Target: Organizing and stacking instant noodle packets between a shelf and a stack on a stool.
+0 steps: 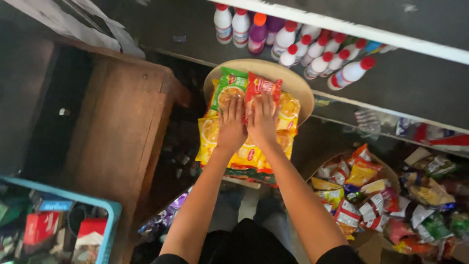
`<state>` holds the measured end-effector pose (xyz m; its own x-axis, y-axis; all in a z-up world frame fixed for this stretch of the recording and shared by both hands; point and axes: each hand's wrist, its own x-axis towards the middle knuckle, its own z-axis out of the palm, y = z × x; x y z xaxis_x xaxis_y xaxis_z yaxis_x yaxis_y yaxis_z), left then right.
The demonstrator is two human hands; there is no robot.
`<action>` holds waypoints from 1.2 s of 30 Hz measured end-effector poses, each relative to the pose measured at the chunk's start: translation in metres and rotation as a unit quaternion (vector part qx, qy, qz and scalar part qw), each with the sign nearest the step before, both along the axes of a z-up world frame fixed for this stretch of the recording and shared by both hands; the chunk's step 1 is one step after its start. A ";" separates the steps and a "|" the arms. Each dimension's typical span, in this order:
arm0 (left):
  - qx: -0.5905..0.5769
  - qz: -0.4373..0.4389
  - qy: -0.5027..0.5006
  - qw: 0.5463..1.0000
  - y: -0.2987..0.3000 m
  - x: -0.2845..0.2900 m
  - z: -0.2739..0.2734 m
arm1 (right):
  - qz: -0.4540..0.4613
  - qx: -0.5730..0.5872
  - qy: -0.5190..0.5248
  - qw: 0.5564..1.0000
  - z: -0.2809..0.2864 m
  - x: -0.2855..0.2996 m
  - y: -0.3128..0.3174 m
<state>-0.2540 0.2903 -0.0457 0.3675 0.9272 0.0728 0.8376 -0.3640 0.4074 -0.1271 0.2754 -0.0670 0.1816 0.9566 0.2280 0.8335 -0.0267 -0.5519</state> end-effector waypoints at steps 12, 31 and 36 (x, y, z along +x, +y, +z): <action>0.188 -0.071 -0.230 0.952 -0.050 0.115 0.212 | 0.069 0.248 -0.005 0.966 0.234 0.099 -0.062; 0.313 0.001 -0.186 0.931 0.105 0.258 0.514 | 0.009 0.355 -0.192 0.915 0.542 0.297 0.004; 0.084 0.075 -0.077 0.991 0.109 0.260 0.536 | -0.131 0.340 -0.333 0.870 0.535 0.282 0.004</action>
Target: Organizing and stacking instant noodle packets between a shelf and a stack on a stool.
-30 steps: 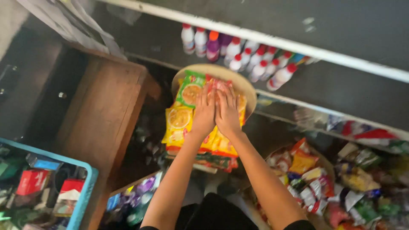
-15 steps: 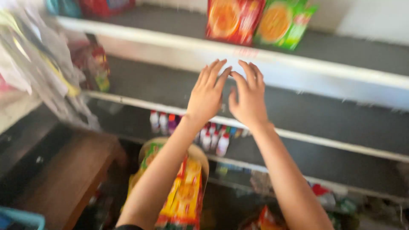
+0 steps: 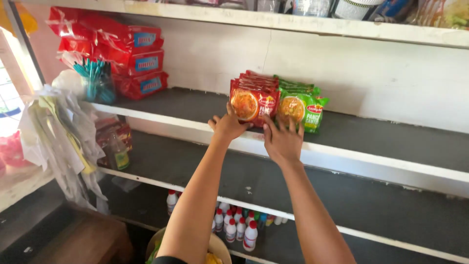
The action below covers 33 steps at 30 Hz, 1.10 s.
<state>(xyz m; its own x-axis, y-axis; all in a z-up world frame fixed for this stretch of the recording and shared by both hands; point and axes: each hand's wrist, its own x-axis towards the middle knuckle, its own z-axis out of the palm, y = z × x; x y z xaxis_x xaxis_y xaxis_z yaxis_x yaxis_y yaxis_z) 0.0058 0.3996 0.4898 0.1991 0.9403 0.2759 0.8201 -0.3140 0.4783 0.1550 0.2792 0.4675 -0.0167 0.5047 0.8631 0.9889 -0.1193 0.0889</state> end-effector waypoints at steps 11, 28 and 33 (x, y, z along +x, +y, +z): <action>0.083 -0.035 -0.192 0.977 0.015 -0.004 -0.011 | 0.015 0.009 0.007 1.000 -0.004 0.009 0.004; -0.088 -0.370 -0.647 0.661 -0.006 -0.106 -0.014 | 0.127 0.002 0.173 0.977 -0.055 0.028 0.014; -0.163 -0.302 -0.501 0.795 -0.052 -0.190 -0.056 | 0.583 -0.024 0.663 0.469 -0.078 -0.057 -0.059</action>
